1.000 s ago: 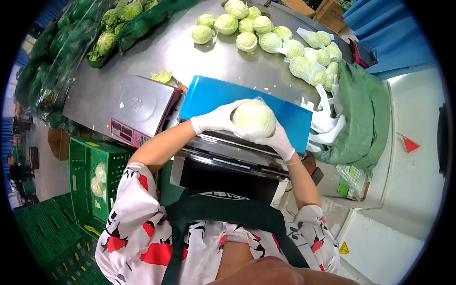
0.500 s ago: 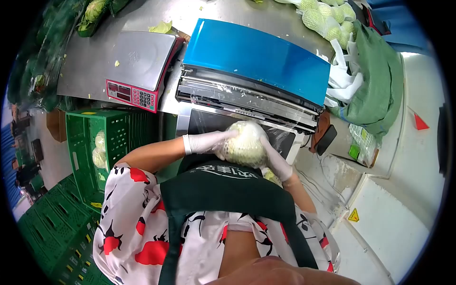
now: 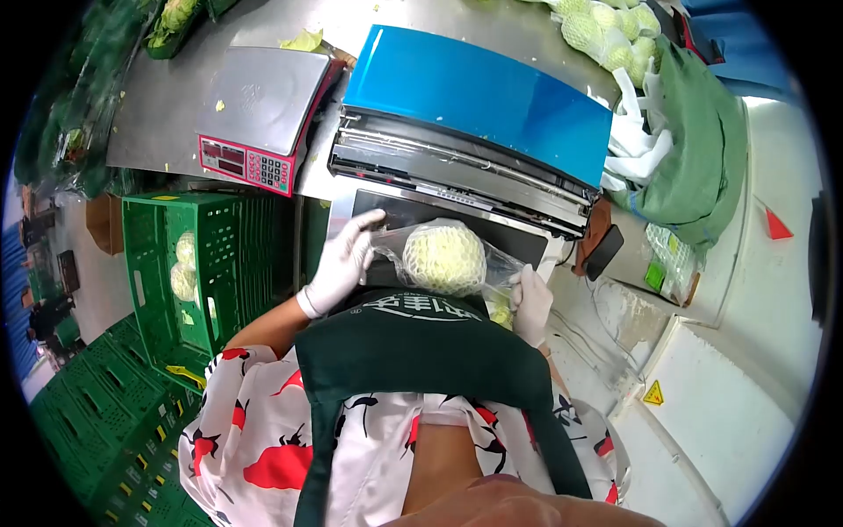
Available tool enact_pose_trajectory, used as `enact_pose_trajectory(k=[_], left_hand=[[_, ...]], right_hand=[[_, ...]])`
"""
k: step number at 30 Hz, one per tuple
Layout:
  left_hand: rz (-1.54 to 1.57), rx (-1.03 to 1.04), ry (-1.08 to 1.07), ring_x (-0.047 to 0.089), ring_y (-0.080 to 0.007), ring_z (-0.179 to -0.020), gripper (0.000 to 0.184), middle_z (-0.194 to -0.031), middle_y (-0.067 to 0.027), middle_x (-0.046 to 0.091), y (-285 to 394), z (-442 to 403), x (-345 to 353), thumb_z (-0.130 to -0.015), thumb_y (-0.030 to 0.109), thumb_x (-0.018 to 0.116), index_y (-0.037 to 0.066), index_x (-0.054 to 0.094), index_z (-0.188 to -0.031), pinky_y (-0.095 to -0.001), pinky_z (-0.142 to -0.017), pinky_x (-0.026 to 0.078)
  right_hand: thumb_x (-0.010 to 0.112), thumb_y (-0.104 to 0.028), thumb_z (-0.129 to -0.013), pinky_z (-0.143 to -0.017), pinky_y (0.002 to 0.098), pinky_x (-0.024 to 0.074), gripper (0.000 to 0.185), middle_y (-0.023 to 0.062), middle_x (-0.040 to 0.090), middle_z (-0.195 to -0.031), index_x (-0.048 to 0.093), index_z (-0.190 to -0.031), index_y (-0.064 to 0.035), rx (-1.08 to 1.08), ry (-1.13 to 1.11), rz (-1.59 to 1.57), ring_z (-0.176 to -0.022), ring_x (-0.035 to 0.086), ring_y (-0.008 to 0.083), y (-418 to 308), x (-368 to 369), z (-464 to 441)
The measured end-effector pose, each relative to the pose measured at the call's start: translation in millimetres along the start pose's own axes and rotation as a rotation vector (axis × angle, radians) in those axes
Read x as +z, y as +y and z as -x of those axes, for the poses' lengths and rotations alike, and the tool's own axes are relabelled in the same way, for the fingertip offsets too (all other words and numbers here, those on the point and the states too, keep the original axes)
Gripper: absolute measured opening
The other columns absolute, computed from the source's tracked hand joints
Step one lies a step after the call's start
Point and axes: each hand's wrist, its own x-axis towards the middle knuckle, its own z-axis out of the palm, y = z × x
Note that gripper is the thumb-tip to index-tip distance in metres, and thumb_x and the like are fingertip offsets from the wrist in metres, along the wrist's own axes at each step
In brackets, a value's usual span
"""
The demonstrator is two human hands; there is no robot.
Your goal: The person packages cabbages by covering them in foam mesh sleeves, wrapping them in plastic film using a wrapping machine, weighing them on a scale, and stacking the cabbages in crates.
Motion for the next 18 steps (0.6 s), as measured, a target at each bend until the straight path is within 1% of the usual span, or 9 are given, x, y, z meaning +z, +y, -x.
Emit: enact_pose_trajectory(k=[1, 3, 5, 7, 10, 12, 15, 17, 18], left_hand=[[0.062, -0.046, -0.071, 0.039, -0.0024, -0.046, 0.033, -0.059, 0.0064, 0.047, -3.6, -2.2, -4.9, -0.108, 0.02, 0.043, 0.008, 0.053, -0.137, -0.02, -0.043, 0.036], [0.095, -0.142, -0.22, 0.037, -0.0011, -0.043, 0.035, -0.059, 0.0072, 0.047, -41.8, -8.7, -20.6, -0.108, 0.028, 0.044, 0.006, 0.059, -0.131, -0.0196, -0.041, 0.033], [-0.111, -0.283, -0.346, 0.051, -0.0043, -0.055, 0.032, -0.069, 0.0009, 0.063, -90.4, -12.4, -13.7, -0.105, 0.027, 0.051, 0.003, 0.07, -0.112, -0.022, -0.051, 0.041], [-0.313, -0.236, -0.46, 0.061, -0.013, -0.064, 0.03, -0.073, -0.0086, 0.067, -119.3, -24.2, 5.9, -0.101, 0.028, 0.056, 0.002, 0.071, -0.108, -0.0313, -0.059, 0.049], [-0.793, 0.267, -0.679, 0.068, -0.0397, -0.077, 0.027, -0.084, -0.0208, 0.07, -128.4, -47.8, 31.2, -0.091, 0.028, 0.06, 0.007, 0.07, -0.105, -0.0484, -0.07, 0.055], [-0.876, 0.428, -0.617, 0.067, -0.0359, -0.063, 0.025, -0.078, -0.0167, 0.069, -123.1, -46.6, 22.1, -0.088, 0.026, 0.063, 0.01, 0.067, -0.107, -0.0465, -0.059, 0.055], [-0.893, 0.971, -0.384, 0.063, -0.0273, -0.05, 0.021, -0.063, -0.0083, 0.062, -67.3, -58.3, 15.2, -0.086, 0.015, 0.064, 0.011, 0.062, -0.106, -0.0381, -0.048, 0.052], [-0.72, 0.915, -0.262, 0.065, -0.0204, -0.055, 0.006, -0.07, -0.008, 0.064, 4.7, -67.6, 20.0, -0.09, 0.011, 0.063, 0.008, 0.065, -0.095, -0.0329, -0.052, 0.051], [-0.195, 0.795, -0.184, 0.058, -0.01, -0.054, 0.011, -0.07, -0.0035, 0.064, 22.4, -71.5, 30.9, -0.098, 0.01, 0.054, 0.005, 0.064, -0.095, -0.0269, -0.05, 0.046]], right_hand=[[0.055, -0.029, -0.103, -0.042, 0.0225, 0.0225, 0.038, -0.0046, 0.038, -0.054, 0.057, -0.074, -0.0046, 0.107, 0.008, -0.083, -0.045, 0.033, 0.0037, -9.6, 4.7, 3.0], [0.054, -0.019, -0.099, -0.055, 0.0324, 0.0401, 0.02, 0.0065, 0.053, -0.063, 0.063, -0.09, -0.0039, -0.118, -0.2, 0.435, -0.057, 0.053, 0.0198, 89.1, -31.3, -4.8], [0.056, -0.011, -0.092, -0.068, 0.0416, 0.0521, 0.02, 0.0168, 0.065, -0.077, 0.065, -0.109, -0.0041, -0.507, -0.415, 1.005, -0.071, 0.063, 0.0387, 113.0, -29.1, -3.3], [0.055, -0.013, -0.095, -0.08, 0.0396, 0.0539, 0.029, 0.0165, 0.068, -0.097, 0.059, -0.123, -0.0058, -0.045, -0.437, 0.987, -0.087, 0.066, 0.0353, 160.6, 8.4, -8.4], [0.055, -0.02, -0.098, -0.093, 0.0387, 0.0514, 0.041, 0.0145, 0.063, -0.121, 0.05, -0.138, -0.0079, 0.151, -0.615, 0.371, -0.108, 0.063, 0.0302, 139.6, 52.8, -6.7], [0.056, -0.027, -0.1, -0.101, 0.0388, 0.0479, 0.05, 0.0127, 0.057, -0.135, 0.044, -0.145, -0.0092, 0.099, -0.762, -0.237, -0.121, 0.058, 0.0268, 70.0, 86.1, -7.6], [0.046, -0.023, -0.105, -0.112, 0.0379, 0.0423, 0.047, 0.0116, 0.051, -0.144, 0.037, -0.149, -0.0078, 0.286, -1.055, -0.759, -0.13, 0.051, 0.0222, 102.0, 87.5, -37.7], [0.05, -0.02, -0.103, -0.105, 0.0355, 0.047, 0.045, 0.0115, 0.058, -0.135, 0.043, -0.143, -0.0022, 0.341, -1.117, -0.807, -0.121, 0.058, 0.0207, 6.1, 93.7, -29.9], [0.055, -0.017, -0.101, -0.101, 0.0338, 0.0492, 0.044, 0.0107, 0.061, -0.129, 0.046, -0.139, 0.0005, 0.359, -1.121, -0.795, -0.115, 0.061, 0.0195, -34.6, 104.1, -25.6]])
